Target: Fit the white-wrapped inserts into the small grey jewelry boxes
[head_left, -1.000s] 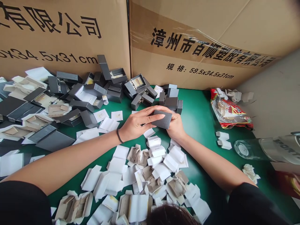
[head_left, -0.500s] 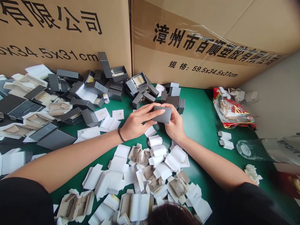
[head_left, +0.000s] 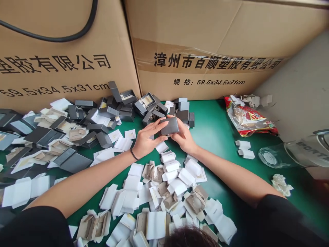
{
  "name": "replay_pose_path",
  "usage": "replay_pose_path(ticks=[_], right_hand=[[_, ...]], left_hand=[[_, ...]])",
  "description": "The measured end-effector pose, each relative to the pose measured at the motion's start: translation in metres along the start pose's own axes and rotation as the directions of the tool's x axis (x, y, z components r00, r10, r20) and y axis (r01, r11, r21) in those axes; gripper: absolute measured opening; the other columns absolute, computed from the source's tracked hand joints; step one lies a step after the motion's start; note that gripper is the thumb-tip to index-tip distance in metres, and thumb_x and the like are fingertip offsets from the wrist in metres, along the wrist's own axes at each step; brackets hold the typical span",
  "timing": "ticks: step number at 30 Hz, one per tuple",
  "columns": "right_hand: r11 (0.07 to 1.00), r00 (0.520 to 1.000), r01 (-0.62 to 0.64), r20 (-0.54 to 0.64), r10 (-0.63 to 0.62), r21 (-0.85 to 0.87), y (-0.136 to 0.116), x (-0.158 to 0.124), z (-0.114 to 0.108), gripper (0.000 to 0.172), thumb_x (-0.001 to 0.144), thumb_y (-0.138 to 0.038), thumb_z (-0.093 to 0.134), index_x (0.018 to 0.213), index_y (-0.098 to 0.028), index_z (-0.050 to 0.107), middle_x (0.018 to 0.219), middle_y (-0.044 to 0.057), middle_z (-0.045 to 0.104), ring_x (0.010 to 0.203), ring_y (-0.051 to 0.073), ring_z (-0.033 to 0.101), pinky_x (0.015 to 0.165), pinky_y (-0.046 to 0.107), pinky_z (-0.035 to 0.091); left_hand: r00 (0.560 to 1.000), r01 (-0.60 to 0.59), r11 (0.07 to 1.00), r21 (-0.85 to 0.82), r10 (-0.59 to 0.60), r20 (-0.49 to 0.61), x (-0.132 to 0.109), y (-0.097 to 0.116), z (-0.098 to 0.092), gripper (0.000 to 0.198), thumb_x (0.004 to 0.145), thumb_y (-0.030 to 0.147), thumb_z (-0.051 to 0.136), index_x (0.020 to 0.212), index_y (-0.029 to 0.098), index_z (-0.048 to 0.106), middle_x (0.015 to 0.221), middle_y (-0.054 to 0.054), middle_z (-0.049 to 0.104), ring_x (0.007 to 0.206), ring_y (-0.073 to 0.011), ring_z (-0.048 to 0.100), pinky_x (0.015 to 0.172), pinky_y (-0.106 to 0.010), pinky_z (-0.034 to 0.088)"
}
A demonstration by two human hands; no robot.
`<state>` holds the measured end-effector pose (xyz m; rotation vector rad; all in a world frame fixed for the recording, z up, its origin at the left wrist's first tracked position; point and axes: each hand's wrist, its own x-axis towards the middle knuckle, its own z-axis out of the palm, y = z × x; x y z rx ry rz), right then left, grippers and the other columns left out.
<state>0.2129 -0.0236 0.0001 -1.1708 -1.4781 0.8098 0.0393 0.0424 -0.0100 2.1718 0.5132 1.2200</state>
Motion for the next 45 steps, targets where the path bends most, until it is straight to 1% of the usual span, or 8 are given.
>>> replay_pose_path(ticks=[6, 15, 19, 23, 32, 38, 42, 45], right_hand=[[0.984, 0.985, 0.111, -0.118, -0.128, -0.141, -0.008, 0.0, 0.007, 0.047, 0.082, -0.035, 0.053, 0.125, -0.019, 0.045, 0.129, 0.011, 0.052, 0.112, 0.016, 0.054, 0.09, 0.03, 0.055], [0.944, 0.927, 0.116, -0.309, -0.214, -0.307, -0.024, 0.008, -0.004, 0.033, 0.084, -0.033, 0.043, 0.115, -0.019, 0.041, 0.112, 0.01, 0.057, 0.1, 0.018, 0.055, 0.089, 0.035, 0.05], [0.898, 0.901, 0.134, -0.326, -0.287, -0.42, -0.01, 0.013, -0.013, 0.022, 0.087, -0.03, 0.038, 0.106, -0.019, 0.044, 0.103, 0.009, 0.057, 0.096, 0.018, 0.053, 0.087, 0.033, 0.047], [0.835, 0.88, 0.055, -0.369, -0.3, -0.547, 0.009, 0.017, -0.024, 0.015, 0.089, -0.023, 0.031, 0.089, -0.019, 0.046, 0.089, 0.006, 0.056, 0.085, 0.016, 0.048, 0.081, 0.032, 0.043], [0.522, 0.966, 0.214, 0.101, -0.236, -0.826, 0.014, 0.009, -0.012, 0.03, 0.091, -0.033, 0.04, 0.104, -0.017, 0.062, 0.118, 0.013, 0.057, 0.101, 0.022, 0.052, 0.082, 0.037, 0.04], [0.617, 0.972, 0.191, 0.058, -0.23, -0.764, 0.006, 0.003, -0.009, 0.036, 0.093, -0.039, 0.042, 0.118, -0.019, 0.057, 0.121, 0.009, 0.059, 0.1, 0.018, 0.059, 0.079, 0.032, 0.046], [0.687, 0.973, 0.183, 0.031, -0.228, -0.703, 0.0, -0.002, -0.003, 0.036, 0.093, -0.038, 0.041, 0.122, -0.019, 0.051, 0.121, 0.008, 0.057, 0.084, 0.011, 0.059, 0.075, 0.027, 0.047], [0.703, 0.97, 0.204, 0.044, -0.239, -0.681, 0.001, -0.003, 0.001, 0.028, 0.094, -0.033, 0.04, 0.112, -0.016, 0.053, 0.108, 0.008, 0.06, 0.081, 0.011, 0.056, 0.075, 0.025, 0.046]], left_hand=[[0.994, -0.075, 0.997, 0.0, 0.075, -0.077, 0.001, 0.004, 0.001, 0.054, 0.081, 0.026, 0.066, 0.134, 0.029, 0.053, 0.139, -0.005, 0.054, 0.128, -0.0139, 0.056, 0.11, -0.027, 0.05], [0.944, -0.31, 0.882, 0.354, 0.331, 0.002, 0.039, 0.033, 0.005, 0.041, 0.09, 0.031, 0.052, 0.13, 0.026, 0.055, 0.132, -0.008, 0.054, 0.121, -0.0139, 0.055, 0.103, -0.026, 0.051], [0.93, -0.358, 0.835, 0.418, 0.361, 0.076, 0.044, 0.024, 0.012, 0.041, 0.092, 0.032, 0.046, 0.132, 0.027, 0.053, 0.132, -0.01, 0.049, 0.123, -0.0157, 0.05, 0.103, -0.027, 0.049], [0.947, -0.274, 0.827, 0.491, 0.322, -0.015, 0.042, 0.005, 0.012, 0.043, 0.091, 0.034, 0.046, 0.132, 0.024, 0.054, 0.128, -0.013, 0.049, 0.122, -0.0182, 0.05, 0.099, -0.028, 0.048], [0.991, -0.127, 0.832, 0.54, 0.077, 0.114, 0.047, -0.023, 0.003, 0.042, 0.093, 0.034, 0.039, 0.132, 0.028, 0.055, 0.152, -0.007, 0.037, 0.144, -0.0222, 0.033, 0.121, -0.044, 0.026], [0.992, -0.126, 0.804, 0.581, 0.09, 0.09, 0.039, -0.018, 0.005, 0.051, 0.09, 0.038, 0.046, 0.139, 0.021, 0.046, 0.155, -0.011, 0.029, 0.149, -0.0262, 0.021, 0.123, -0.044, 0.022], [0.992, -0.082, 0.676, 0.733, 0.123, -0.003, 0.033, -0.012, 0.008, 0.044, 0.087, 0.042, 0.05, 0.115, 0.008, 0.058, 0.125, -0.02, 0.055, 0.125, -0.0289, 0.047, 0.105, -0.043, 0.038], [0.995, -0.095, 0.622, 0.777, 0.034, 0.094, 0.033, -0.007, 0.007, 0.033, 0.089, 0.038, 0.044, 0.093, 0.011, 0.061, 0.1, -0.015, 0.061, 0.101, -0.0244, 0.054, 0.088, -0.037, 0.044]])
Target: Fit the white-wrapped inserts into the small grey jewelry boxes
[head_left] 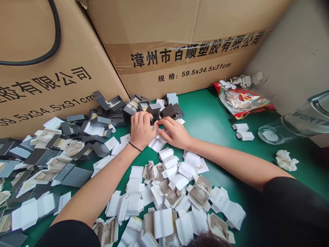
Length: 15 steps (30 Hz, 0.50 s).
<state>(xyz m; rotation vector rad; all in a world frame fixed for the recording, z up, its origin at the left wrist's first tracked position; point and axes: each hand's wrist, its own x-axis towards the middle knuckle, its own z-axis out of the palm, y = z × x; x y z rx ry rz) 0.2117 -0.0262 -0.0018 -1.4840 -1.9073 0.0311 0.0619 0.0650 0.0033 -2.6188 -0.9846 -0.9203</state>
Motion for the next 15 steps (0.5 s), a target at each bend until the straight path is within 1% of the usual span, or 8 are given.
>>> replay_pose_path(ticks=[2, 3, 5, 7, 10, 11, 12, 15], right_hand=[[1.0, 0.999, 0.016, 0.034, -0.016, -0.002, 0.002, 0.0, 0.003, 0.024, 0.094, -0.033, 0.04, 0.1, -0.015, 0.055, 0.097, 0.008, 0.06, 0.081, 0.012, 0.054, 0.074, 0.025, 0.043], [1.0, 0.998, 0.027, 0.065, -0.027, 0.0, 0.003, 0.001, 0.004, 0.025, 0.094, -0.034, 0.04, 0.094, -0.015, 0.056, 0.092, 0.007, 0.059, 0.081, 0.013, 0.052, 0.074, 0.025, 0.042], [0.998, 0.988, 0.058, 0.144, -0.059, 0.017, 0.006, 0.002, 0.007, 0.029, 0.095, -0.037, 0.038, 0.088, -0.015, 0.056, 0.085, 0.007, 0.059, 0.079, 0.014, 0.049, 0.074, 0.026, 0.04], [0.995, 0.973, 0.094, 0.207, -0.102, 0.045, 0.009, 0.002, 0.008, 0.033, 0.096, -0.039, 0.037, 0.089, -0.015, 0.058, 0.084, 0.007, 0.06, 0.078, 0.014, 0.047, 0.076, 0.027, 0.039], [0.987, 0.959, 0.143, 0.236, -0.157, 0.075, 0.012, 0.003, 0.009, 0.036, 0.096, -0.04, 0.036, 0.093, -0.015, 0.062, 0.089, 0.008, 0.062, 0.08, 0.015, 0.047, 0.078, 0.028, 0.037], [0.985, 0.957, 0.152, 0.236, -0.167, 0.083, 0.012, 0.002, 0.009, 0.035, 0.096, -0.041, 0.038, 0.093, -0.015, 0.062, 0.089, 0.007, 0.063, 0.08, 0.015, 0.047, 0.077, 0.028, 0.036], [0.984, 0.956, 0.155, 0.238, -0.173, 0.092, 0.013, 0.002, 0.009, 0.035, 0.096, -0.041, 0.039, 0.093, -0.016, 0.063, 0.089, 0.007, 0.063, 0.08, 0.014, 0.047, 0.076, 0.028, 0.035], [0.981, 0.953, 0.147, 0.246, -0.175, 0.127, 0.014, 0.002, 0.01, 0.032, 0.095, -0.042, 0.042, 0.091, -0.017, 0.063, 0.087, 0.005, 0.063, 0.08, 0.013, 0.048, 0.075, 0.027, 0.034]], left_hand=[[0.991, -0.051, 0.998, 0.032, 0.046, 0.129, 0.003, 0.002, -0.005, 0.031, 0.09, 0.035, 0.04, 0.089, 0.014, 0.063, 0.099, -0.012, 0.061, 0.101, -0.0248, 0.054, 0.086, -0.037, 0.044], [0.982, -0.073, 0.996, 0.045, 0.064, 0.18, 0.004, 0.002, -0.008, 0.03, 0.091, 0.033, 0.038, 0.091, 0.016, 0.063, 0.101, -0.011, 0.061, 0.103, -0.0253, 0.054, 0.086, -0.038, 0.045], [0.962, -0.097, 0.994, 0.053, 0.08, 0.263, 0.007, 0.005, -0.015, 0.03, 0.09, 0.028, 0.038, 0.103, 0.018, 0.063, 0.11, -0.011, 0.058, 0.108, -0.0261, 0.053, 0.089, -0.039, 0.047], [0.94, -0.097, 0.995, 0.036, 0.08, 0.331, 0.008, 0.009, -0.022, 0.036, 0.088, 0.023, 0.041, 0.12, 0.019, 0.058, 0.121, -0.013, 0.054, 0.115, -0.0266, 0.051, 0.097, -0.04, 0.047], [0.918, -0.054, 0.997, 0.059, 0.027, 0.397, 0.009, 0.017, -0.032, 0.047, 0.087, 0.017, 0.04, 0.133, 0.021, 0.048, 0.13, -0.015, 0.049, 0.123, -0.0285, 0.049, 0.111, -0.053, 0.037], [0.908, -0.038, 0.996, 0.085, -0.001, 0.419, 0.009, 0.019, -0.035, 0.049, 0.087, 0.015, 0.038, 0.135, 0.022, 0.045, 0.131, -0.015, 0.048, 0.124, -0.0294, 0.049, 0.111, -0.056, 0.036], [0.896, -0.023, 0.993, 0.114, -0.03, 0.443, 0.01, 0.022, -0.037, 0.05, 0.087, 0.014, 0.035, 0.136, 0.023, 0.044, 0.131, -0.016, 0.047, 0.124, -0.0305, 0.049, 0.108, -0.057, 0.039], [0.849, 0.013, 0.985, 0.174, -0.103, 0.519, 0.013, 0.025, -0.045, 0.049, 0.087, 0.01, 0.031, 0.133, 0.019, 0.045, 0.128, -0.017, 0.047, 0.12, -0.0324, 0.051, 0.093, -0.046, 0.052]])
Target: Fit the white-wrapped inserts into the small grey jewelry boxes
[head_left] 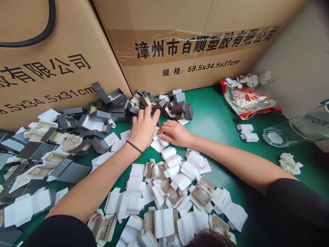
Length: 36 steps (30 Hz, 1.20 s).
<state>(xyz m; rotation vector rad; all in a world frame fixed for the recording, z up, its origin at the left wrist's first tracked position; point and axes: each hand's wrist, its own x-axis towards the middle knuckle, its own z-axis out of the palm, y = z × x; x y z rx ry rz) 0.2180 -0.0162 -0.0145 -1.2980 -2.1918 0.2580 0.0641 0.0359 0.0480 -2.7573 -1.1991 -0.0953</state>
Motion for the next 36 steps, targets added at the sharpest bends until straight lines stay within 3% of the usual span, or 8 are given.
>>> replay_pose_path(ticks=[9, 14, 19, 21, 24, 26, 29, 36], right_hand=[[0.974, 0.99, 0.013, -0.14, 0.02, 0.226, -0.003, 0.001, -0.004, 0.031, 0.095, -0.04, 0.042, 0.085, -0.016, 0.059, 0.084, 0.004, 0.065, 0.079, 0.01, 0.054, 0.074, 0.022, 0.041], [0.91, 0.915, -0.176, -0.279, 0.291, 0.375, -0.006, 0.0, -0.006, 0.039, 0.094, -0.049, 0.039, 0.08, -0.016, 0.052, 0.076, 0.003, 0.059, 0.067, 0.008, 0.05, 0.065, 0.021, 0.04], [0.725, 0.804, -0.285, -0.255, 0.537, 0.628, -0.005, 0.001, -0.003, 0.04, 0.09, -0.059, 0.043, 0.085, -0.019, 0.046, 0.062, -0.003, 0.054, 0.049, 0.005, 0.045, 0.051, 0.02, 0.037], [0.659, 0.786, -0.293, -0.218, 0.579, 0.693, -0.004, 0.002, -0.003, 0.04, 0.088, -0.06, 0.045, 0.087, -0.02, 0.044, 0.061, -0.003, 0.055, 0.045, 0.006, 0.047, 0.048, 0.02, 0.038], [0.642, 0.787, -0.272, -0.218, 0.577, 0.717, -0.004, 0.003, -0.003, 0.039, 0.088, -0.058, 0.047, 0.088, -0.02, 0.044, 0.063, -0.003, 0.057, 0.049, 0.006, 0.052, 0.049, 0.02, 0.044], [0.665, 0.785, -0.247, -0.256, 0.564, 0.705, -0.004, 0.003, -0.003, 0.036, 0.087, -0.054, 0.05, 0.088, -0.019, 0.045, 0.065, -0.003, 0.057, 0.054, 0.005, 0.054, 0.052, 0.019, 0.047], [0.673, 0.779, -0.228, -0.283, 0.559, 0.703, -0.004, 0.004, -0.002, 0.032, 0.085, -0.049, 0.055, 0.087, -0.019, 0.044, 0.066, -0.003, 0.055, 0.058, 0.006, 0.056, 0.054, 0.019, 0.05], [0.749, 0.717, -0.198, -0.428, 0.551, 0.632, -0.004, 0.0, -0.002, 0.026, 0.089, -0.042, 0.052, 0.1, -0.019, 0.051, 0.092, 0.003, 0.06, 0.065, 0.006, 0.059, 0.054, 0.02, 0.052]], left_hand=[[0.964, 0.027, 0.998, -0.057, -0.011, 0.265, 0.005, -0.017, -0.019, 0.035, 0.086, 0.017, 0.034, 0.111, 0.015, 0.057, 0.108, -0.013, 0.063, 0.099, -0.0333, 0.066, 0.084, -0.047, 0.056], [0.967, 0.095, 0.993, -0.067, -0.076, 0.245, 0.005, -0.025, -0.031, 0.035, 0.081, 0.018, 0.033, 0.109, 0.016, 0.056, 0.101, -0.015, 0.066, 0.096, -0.0382, 0.066, 0.08, -0.049, 0.054], [0.977, 0.178, 0.926, -0.334, -0.127, 0.169, 0.011, -0.036, -0.039, 0.031, 0.082, 0.027, 0.04, 0.105, 0.017, 0.058, 0.093, -0.011, 0.069, 0.087, -0.027, 0.065, 0.082, -0.039, 0.051], [0.986, 0.142, 0.794, -0.592, -0.06, 0.156, 0.014, -0.037, -0.037, 0.028, 0.081, 0.032, 0.047, 0.102, 0.017, 0.059, 0.093, -0.006, 0.069, 0.084, -0.0189, 0.063, 0.083, -0.032, 0.05], [0.954, 0.155, 0.332, -0.93, 0.194, 0.228, 0.016, -0.033, -0.025, 0.031, 0.077, 0.034, 0.057, 0.101, 0.014, 0.059, 0.095, -0.005, 0.069, 0.085, -0.0138, 0.063, 0.082, -0.025, 0.05], [0.864, 0.328, 0.043, -0.944, 0.389, 0.318, 0.015, -0.028, -0.011, 0.037, 0.07, 0.032, 0.065, 0.102, 0.014, 0.06, 0.091, -0.006, 0.07, 0.08, -0.0154, 0.066, 0.078, -0.027, 0.053], [0.693, 0.565, -0.083, -0.821, 0.587, 0.418, 0.013, -0.027, 0.01, 0.042, 0.065, 0.037, 0.076, 0.098, 0.014, 0.063, 0.076, -0.008, 0.071, 0.066, -0.0189, 0.068, 0.071, -0.032, 0.055], [0.863, 0.482, -0.43, -0.763, 0.382, 0.33, 0.017, -0.031, 0.035, 0.041, 0.064, 0.031, 0.082, 0.097, 0.012, 0.067, 0.095, -0.012, 0.073, 0.085, -0.0192, 0.07, 0.079, -0.03, 0.057]])
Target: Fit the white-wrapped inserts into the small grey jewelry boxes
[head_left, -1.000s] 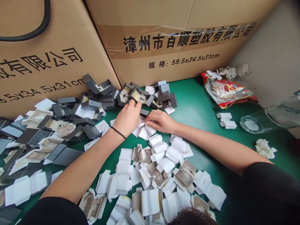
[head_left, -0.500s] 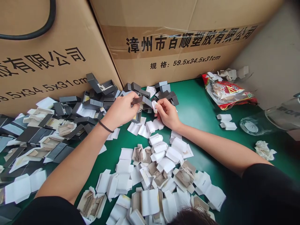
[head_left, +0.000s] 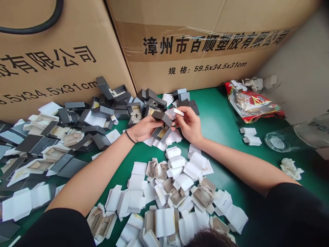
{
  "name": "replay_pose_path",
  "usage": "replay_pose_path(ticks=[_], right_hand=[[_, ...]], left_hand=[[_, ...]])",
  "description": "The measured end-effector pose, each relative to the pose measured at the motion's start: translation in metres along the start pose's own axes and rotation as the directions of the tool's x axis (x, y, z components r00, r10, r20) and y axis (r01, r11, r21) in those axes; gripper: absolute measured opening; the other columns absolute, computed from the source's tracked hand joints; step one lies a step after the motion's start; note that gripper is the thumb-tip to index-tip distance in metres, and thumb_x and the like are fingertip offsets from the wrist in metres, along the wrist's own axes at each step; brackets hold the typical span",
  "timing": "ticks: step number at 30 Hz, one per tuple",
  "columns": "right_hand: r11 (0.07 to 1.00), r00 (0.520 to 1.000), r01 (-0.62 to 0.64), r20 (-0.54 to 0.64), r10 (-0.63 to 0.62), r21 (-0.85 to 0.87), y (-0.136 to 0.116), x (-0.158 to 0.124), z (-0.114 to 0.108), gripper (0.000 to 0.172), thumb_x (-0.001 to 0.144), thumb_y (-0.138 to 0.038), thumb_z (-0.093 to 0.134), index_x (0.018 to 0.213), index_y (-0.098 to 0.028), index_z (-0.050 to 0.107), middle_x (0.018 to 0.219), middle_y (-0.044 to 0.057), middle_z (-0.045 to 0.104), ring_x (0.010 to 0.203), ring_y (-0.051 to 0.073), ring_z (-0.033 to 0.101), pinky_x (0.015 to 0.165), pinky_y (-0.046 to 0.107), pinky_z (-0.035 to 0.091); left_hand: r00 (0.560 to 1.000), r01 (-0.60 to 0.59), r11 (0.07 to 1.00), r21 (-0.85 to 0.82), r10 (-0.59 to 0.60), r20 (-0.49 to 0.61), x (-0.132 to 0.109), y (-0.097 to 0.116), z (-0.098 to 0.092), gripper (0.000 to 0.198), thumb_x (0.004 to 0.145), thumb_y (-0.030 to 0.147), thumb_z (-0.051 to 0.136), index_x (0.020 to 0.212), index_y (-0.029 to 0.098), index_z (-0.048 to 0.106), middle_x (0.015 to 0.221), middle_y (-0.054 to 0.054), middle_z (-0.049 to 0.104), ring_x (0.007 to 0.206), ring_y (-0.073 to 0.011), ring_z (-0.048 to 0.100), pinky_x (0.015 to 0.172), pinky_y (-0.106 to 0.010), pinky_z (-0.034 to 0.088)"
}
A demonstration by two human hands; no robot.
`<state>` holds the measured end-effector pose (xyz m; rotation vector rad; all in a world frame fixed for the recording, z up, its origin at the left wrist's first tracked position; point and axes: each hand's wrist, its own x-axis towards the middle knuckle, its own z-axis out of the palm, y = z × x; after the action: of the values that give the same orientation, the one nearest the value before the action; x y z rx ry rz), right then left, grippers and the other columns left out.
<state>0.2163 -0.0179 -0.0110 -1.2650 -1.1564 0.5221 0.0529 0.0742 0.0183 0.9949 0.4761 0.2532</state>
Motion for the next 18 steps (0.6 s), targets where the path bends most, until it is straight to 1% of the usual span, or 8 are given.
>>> replay_pose_path(ticks=[2, 4, 6, 7, 9, 11, 13, 18], right_hand=[[0.997, 0.993, 0.065, -0.094, -0.067, -0.031, -0.002, -0.002, -0.001, 0.024, 0.091, -0.041, 0.048, 0.096, -0.019, 0.052, 0.085, 0.002, 0.06, 0.061, 0.006, 0.058, 0.05, 0.019, 0.048], [0.981, 0.975, 0.168, -0.131, -0.179, -0.092, -0.005, -0.004, -0.003, 0.02, 0.092, -0.038, 0.047, 0.092, -0.018, 0.053, 0.084, 0.002, 0.06, 0.058, 0.005, 0.056, 0.05, 0.02, 0.047], [0.936, 0.942, 0.315, -0.069, -0.329, -0.158, -0.007, -0.007, -0.004, 0.015, 0.092, -0.031, 0.047, 0.09, -0.019, 0.055, 0.084, 0.003, 0.062, 0.063, 0.007, 0.059, 0.056, 0.021, 0.049], [0.899, 0.914, 0.396, -0.015, -0.406, -0.189, -0.008, -0.008, -0.004, 0.013, 0.092, -0.027, 0.046, 0.09, -0.019, 0.056, 0.085, 0.003, 0.064, 0.068, 0.008, 0.061, 0.06, 0.022, 0.051], [0.818, 0.855, 0.517, 0.108, -0.507, -0.251, -0.009, -0.009, -0.004, 0.013, 0.092, -0.023, 0.045, 0.092, -0.02, 0.057, 0.086, 0.004, 0.066, 0.079, 0.01, 0.064, 0.069, 0.024, 0.053], [0.777, 0.836, 0.548, 0.2, -0.51, -0.31, -0.01, -0.009, -0.004, 0.015, 0.092, -0.022, 0.044, 0.094, -0.019, 0.058, 0.088, 0.005, 0.067, 0.082, 0.011, 0.064, 0.071, 0.025, 0.052], [0.776, 0.851, 0.525, 0.248, -0.464, -0.35, -0.01, -0.007, -0.004, 0.016, 0.092, -0.023, 0.043, 0.094, -0.018, 0.058, 0.09, 0.006, 0.067, 0.08, 0.01, 0.063, 0.069, 0.023, 0.051], [0.779, 0.875, 0.483, 0.256, -0.411, -0.4, -0.008, -0.003, -0.004, 0.018, 0.092, -0.023, 0.044, 0.093, -0.017, 0.061, 0.086, 0.005, 0.066, 0.07, 0.007, 0.058, 0.062, 0.02, 0.047]], left_hand=[[0.997, -0.056, 0.998, -0.025, 0.054, -0.06, 0.004, -0.004, 0.001, 0.04, 0.066, 0.03, 0.08, 0.097, 0.01, 0.067, 0.098, -0.012, 0.072, 0.088, -0.0194, 0.07, 0.082, -0.032, 0.057], [0.972, -0.169, 0.985, -0.043, 0.16, -0.171, 0.008, -0.008, 0.003, 0.04, 0.065, 0.029, 0.081, 0.097, 0.011, 0.066, 0.098, -0.009, 0.072, 0.091, -0.0185, 0.069, 0.086, -0.032, 0.055], [0.924, -0.277, 0.96, -0.039, 0.255, -0.286, 0.012, -0.013, 0.008, 0.042, 0.063, 0.028, 0.081, 0.098, 0.013, 0.064, 0.096, -0.006, 0.072, 0.089, -0.0159, 0.067, 0.085, -0.03, 0.054], [0.902, -0.311, 0.95, -0.025, 0.286, -0.324, 0.013, -0.015, 0.01, 0.043, 0.062, 0.028, 0.082, 0.098, 0.013, 0.063, 0.094, -0.005, 0.072, 0.087, -0.0142, 0.066, 0.084, -0.028, 0.053], [0.881, -0.329, 0.944, 0.035, 0.32, -0.349, 0.015, -0.018, 0.015, 0.043, 0.061, 0.028, 0.081, 0.097, 0.013, 0.063, 0.088, -0.002, 0.071, 0.081, -0.0109, 0.064, 0.078, -0.023, 0.052], [0.882, -0.311, 0.946, 0.094, 0.324, -0.341, 0.014, -0.019, 0.019, 0.042, 0.062, 0.029, 0.08, 0.096, 0.013, 0.063, 0.083, -0.001, 0.069, 0.077, -0.0088, 0.061, 0.074, -0.02, 0.05], [0.896, -0.281, 0.953, 0.112, 0.302, -0.325, 0.013, -0.018, 0.02, 0.041, 0.065, 0.029, 0.077, 0.1, 0.014, 0.062, 0.081, 0.0, 0.067, 0.075, -0.0081, 0.059, 0.069, -0.018, 0.047], [0.935, -0.205, 0.973, 0.106, 0.227, -0.273, 0.009, -0.014, 0.014, 0.048, 0.07, 0.032, 0.073, 0.114, 0.02, 0.058, 0.08, 0.001, 0.063, 0.068, -0.0063, 0.056, 0.057, -0.015, 0.038]])
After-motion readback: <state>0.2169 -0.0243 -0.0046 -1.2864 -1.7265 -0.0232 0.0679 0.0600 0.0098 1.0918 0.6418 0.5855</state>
